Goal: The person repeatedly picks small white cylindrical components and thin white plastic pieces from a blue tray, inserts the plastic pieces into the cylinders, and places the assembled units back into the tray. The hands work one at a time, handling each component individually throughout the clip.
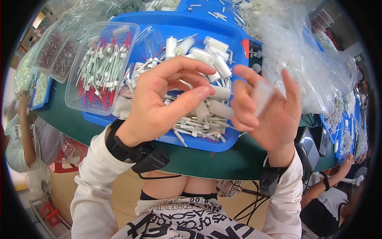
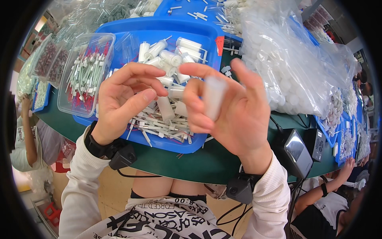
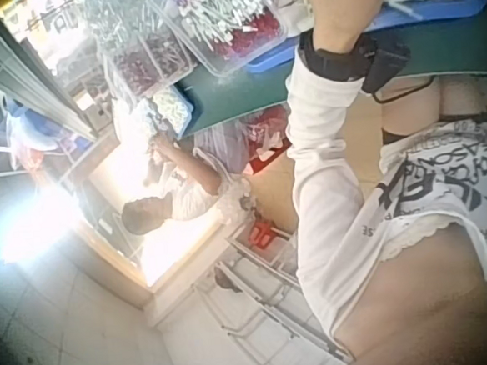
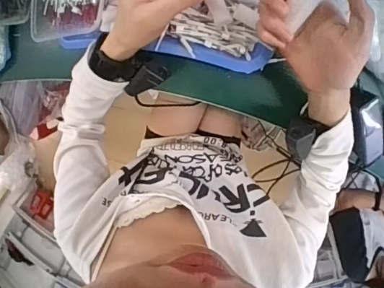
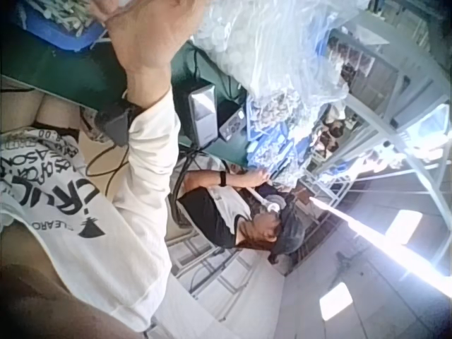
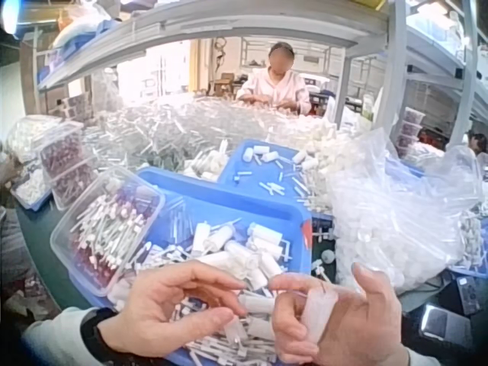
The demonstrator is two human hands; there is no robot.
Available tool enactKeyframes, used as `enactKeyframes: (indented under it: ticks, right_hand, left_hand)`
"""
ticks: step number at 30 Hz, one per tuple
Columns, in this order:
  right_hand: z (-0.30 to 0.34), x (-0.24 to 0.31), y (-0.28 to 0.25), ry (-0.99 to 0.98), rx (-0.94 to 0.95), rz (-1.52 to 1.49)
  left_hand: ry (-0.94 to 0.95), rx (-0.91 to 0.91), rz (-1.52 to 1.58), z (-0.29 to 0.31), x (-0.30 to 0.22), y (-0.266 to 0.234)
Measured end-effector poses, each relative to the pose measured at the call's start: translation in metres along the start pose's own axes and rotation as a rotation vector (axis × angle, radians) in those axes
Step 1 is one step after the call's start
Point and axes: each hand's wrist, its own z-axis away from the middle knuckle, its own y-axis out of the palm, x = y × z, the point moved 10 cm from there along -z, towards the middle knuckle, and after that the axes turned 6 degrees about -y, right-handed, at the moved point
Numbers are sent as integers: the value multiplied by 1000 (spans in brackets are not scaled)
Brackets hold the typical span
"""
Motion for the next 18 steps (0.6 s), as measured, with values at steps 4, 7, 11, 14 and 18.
enactKeyframes:
  ticks: [4,7,11,14,18]
  right_hand:
    - [-6,3,3,-98,-43,193]
    - [-5,2,-1,-116,17,82]
    - [3,1,8,-96,174,-45]
    - [2,-1,11,-50,92,14]
    - [0,-4,11,-68,203,57]
  left_hand:
    - [-7,3,8,0,0,0]
    - [-3,3,10,0,-1,0]
    - [6,4,4,0,-1,0]
    - [3,8,6,0,0,-1]
    - [2,11,1,0,-1,0]
